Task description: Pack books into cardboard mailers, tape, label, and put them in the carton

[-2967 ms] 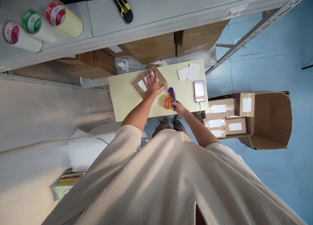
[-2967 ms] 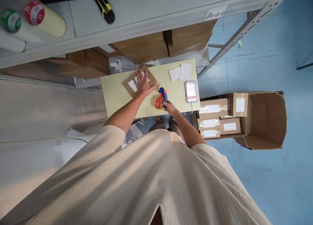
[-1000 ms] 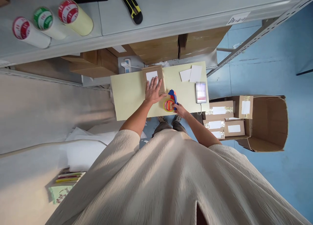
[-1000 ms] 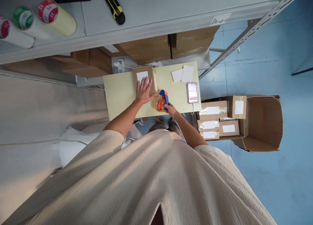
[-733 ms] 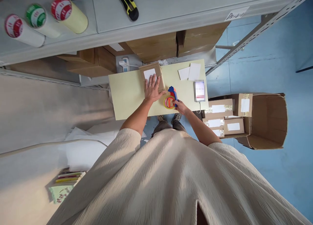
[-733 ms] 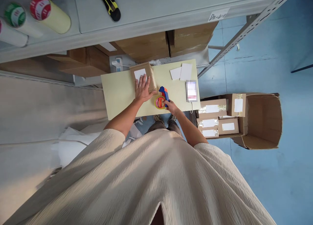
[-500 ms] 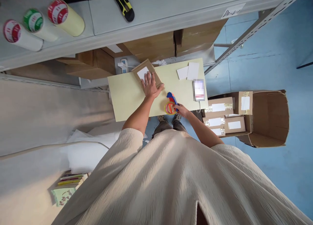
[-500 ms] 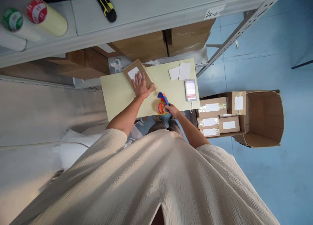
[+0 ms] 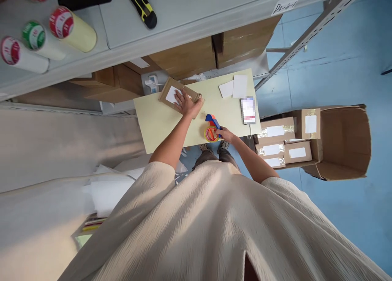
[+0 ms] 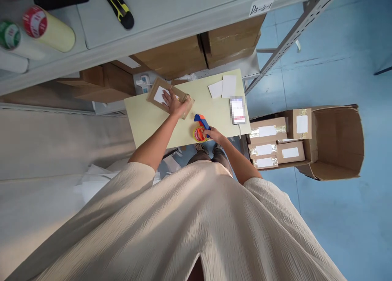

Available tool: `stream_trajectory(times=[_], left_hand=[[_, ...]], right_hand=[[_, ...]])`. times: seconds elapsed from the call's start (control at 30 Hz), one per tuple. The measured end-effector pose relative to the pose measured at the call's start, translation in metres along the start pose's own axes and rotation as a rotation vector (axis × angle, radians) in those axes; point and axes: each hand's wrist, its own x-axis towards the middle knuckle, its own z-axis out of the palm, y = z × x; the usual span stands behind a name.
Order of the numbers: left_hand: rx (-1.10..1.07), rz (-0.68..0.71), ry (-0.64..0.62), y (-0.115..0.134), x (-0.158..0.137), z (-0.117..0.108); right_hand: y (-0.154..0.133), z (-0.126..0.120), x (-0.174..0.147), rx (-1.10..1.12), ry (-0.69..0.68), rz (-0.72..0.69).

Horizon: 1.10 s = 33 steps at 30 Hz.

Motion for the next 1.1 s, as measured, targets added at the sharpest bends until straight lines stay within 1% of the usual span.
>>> stream_trajectory(times=[0.1, 0.2, 0.27, 0.37, 0.53, 0.7, 0.83, 0.97, 1.1], left_hand=[[0.058, 0.101, -0.025, -0.018, -0.002, -0.017], [0.124, 0.201, -0.015, -0.034, -0.007, -0.028], [0.152, 0.252, 0.010, -0.042, -0.009, -0.029], [0.143, 0.312, 0.046, -0.049, -0.010, -0.024], [0.101, 0.326, 0.038, -0.052, -0.003, -0.015], [0.104, 0.326, 0.048, -0.053, -0.001, -0.015], [0.133, 0.306, 0.033, -0.052, -0.003, -0.016], [0.112, 0.314, 0.048, -0.051, -0.004, -0.016], [0.089, 0.325, 0.055, -0.052, -0.003, -0.015]], right_hand=[[0.000, 0.002, 0.003, -0.077, 0.003, -0.004], [-0.001, 0.003, 0.004, -0.105, -0.021, -0.002], [-0.003, 0.004, 0.005, -0.120, -0.043, -0.006], [-0.011, 0.009, 0.007, -0.181, -0.059, -0.010], [-0.039, 0.024, 0.013, -0.355, -0.060, 0.010], [-0.071, 0.034, 0.021, -0.477, -0.116, 0.026], [-0.089, 0.031, 0.029, -0.591, -0.180, 0.026], [-0.102, 0.025, 0.039, -0.722, -0.185, 0.057], [-0.113, 0.020, 0.048, -0.837, -0.220, 0.046]])
